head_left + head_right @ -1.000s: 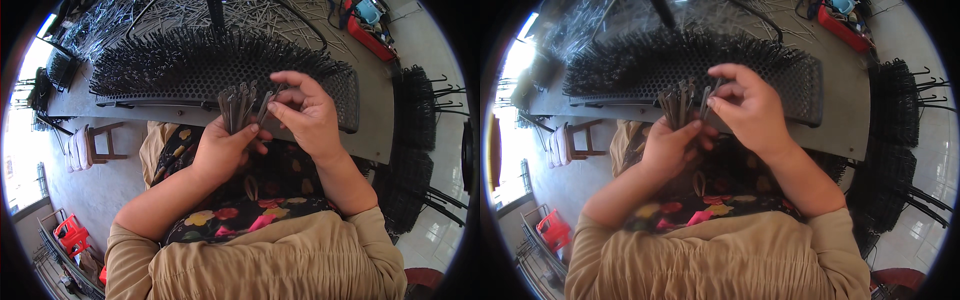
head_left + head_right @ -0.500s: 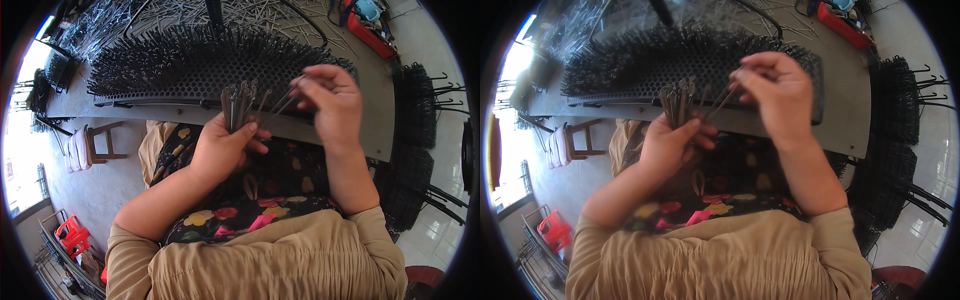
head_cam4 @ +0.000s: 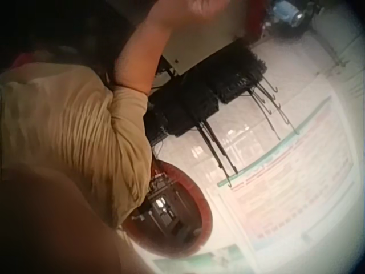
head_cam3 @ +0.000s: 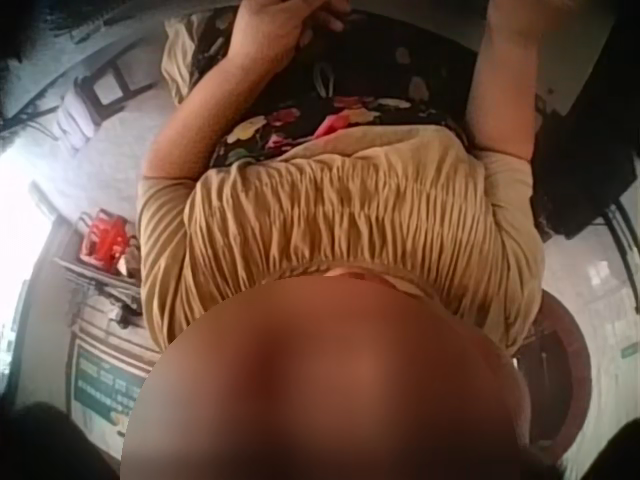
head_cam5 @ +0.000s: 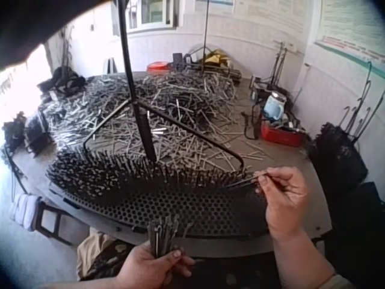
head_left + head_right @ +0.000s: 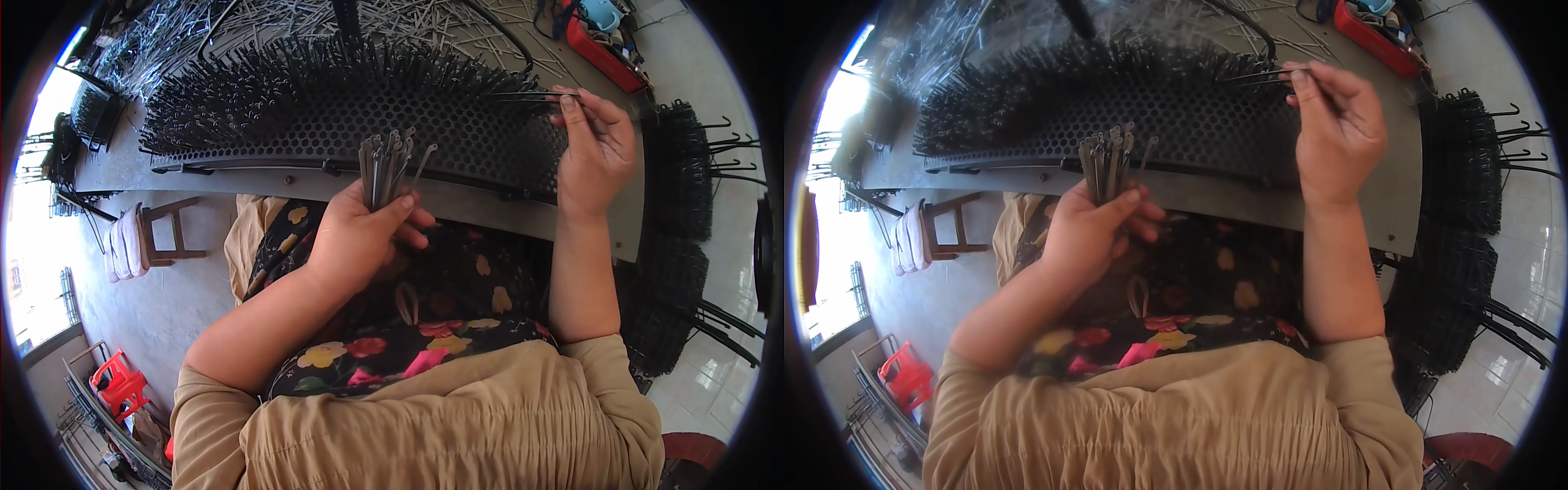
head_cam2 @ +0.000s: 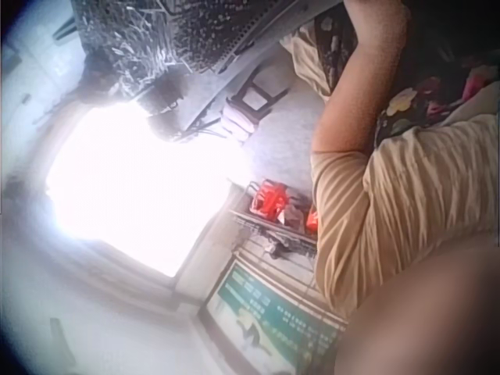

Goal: The person is manually inserting thin metal pins into the holes of a curved brush base at a workbench.

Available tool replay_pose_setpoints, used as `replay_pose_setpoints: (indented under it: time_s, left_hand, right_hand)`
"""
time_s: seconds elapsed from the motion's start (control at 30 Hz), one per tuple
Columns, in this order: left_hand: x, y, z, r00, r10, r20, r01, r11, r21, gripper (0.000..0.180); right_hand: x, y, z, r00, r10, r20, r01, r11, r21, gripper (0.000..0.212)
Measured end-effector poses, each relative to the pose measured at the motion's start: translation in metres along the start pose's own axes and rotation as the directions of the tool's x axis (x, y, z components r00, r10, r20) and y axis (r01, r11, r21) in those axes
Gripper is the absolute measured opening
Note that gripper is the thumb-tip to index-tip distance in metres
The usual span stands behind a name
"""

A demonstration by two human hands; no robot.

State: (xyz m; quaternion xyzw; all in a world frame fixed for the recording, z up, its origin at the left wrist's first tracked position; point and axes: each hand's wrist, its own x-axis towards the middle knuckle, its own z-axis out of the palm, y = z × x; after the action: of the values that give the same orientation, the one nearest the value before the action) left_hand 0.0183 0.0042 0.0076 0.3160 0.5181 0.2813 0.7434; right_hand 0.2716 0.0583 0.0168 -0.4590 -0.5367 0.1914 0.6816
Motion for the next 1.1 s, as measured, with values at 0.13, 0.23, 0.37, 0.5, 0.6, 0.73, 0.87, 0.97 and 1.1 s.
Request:
replay_pose_setpoints:
  time_s: [0.13, 0.23, 0.37, 0.5, 0.6, 0.73, 0.87, 0.97, 1.1]
  left_hand:
    - [0.000, 0.001, 0.000, 1.000, 0.000, 0.003, 0.000, 1.000, 0.004, 0.013]
    - [0.000, 0.001, 0.001, 1.000, -0.002, 0.002, 0.002, 1.000, 0.012, 0.013]
    - [0.000, 0.000, 0.001, 1.000, 0.001, -0.003, -0.001, 1.000, 0.024, 0.013]
    - [-0.001, 0.000, 0.002, 1.000, -0.003, -0.002, 0.003, 0.999, 0.035, 0.013]
    - [0.000, 0.000, 0.001, 1.000, -0.001, -0.004, 0.002, 0.999, 0.048, 0.013]
    - [0.000, 0.001, 0.001, 1.000, -0.009, -0.009, 0.010, 0.999, 0.043, 0.013]
    - [-0.001, 0.000, -0.002, 1.000, -0.010, 0.021, 0.010, 1.000, -0.018, 0.013]
    - [-0.003, -0.001, -0.004, 0.985, -0.006, 0.173, 0.040, 0.981, -0.189, 0.013]
    - [-0.003, 0.003, -0.004, 0.927, -0.021, 0.374, 0.141, 0.945, -0.296, 0.013]
  right_hand:
    - [0.001, 0.000, -0.002, 0.999, -0.003, 0.043, 0.005, 0.999, -0.042, 0.013]
    - [0.003, -0.002, -0.003, 0.988, -0.041, 0.148, 0.057, 0.993, -0.108, 0.014]
    - [0.005, -0.006, 0.008, 0.940, -0.130, 0.315, 0.225, 0.931, -0.286, 0.012]
    - [0.016, -0.005, 0.016, 0.941, -0.187, 0.282, 0.274, 0.911, -0.309, 0.012]
    - [0.026, 0.002, 0.017, 0.869, -0.239, 0.434, 0.445, 0.760, -0.473, 0.014]
    - [0.027, 0.006, 0.020, 0.798, -0.292, 0.526, 0.547, 0.717, -0.432, 0.014]
    - [0.004, -0.022, 0.028, 0.899, -0.211, 0.383, 0.375, 0.823, -0.426, 0.016]
    - [-0.021, -0.048, 0.037, 0.802, 0.372, 0.467, -0.383, 0.921, -0.077, 0.022]
    - [-0.039, -0.045, 0.035, 0.683, 0.375, 0.627, -0.471, 0.882, -0.015, 0.022]
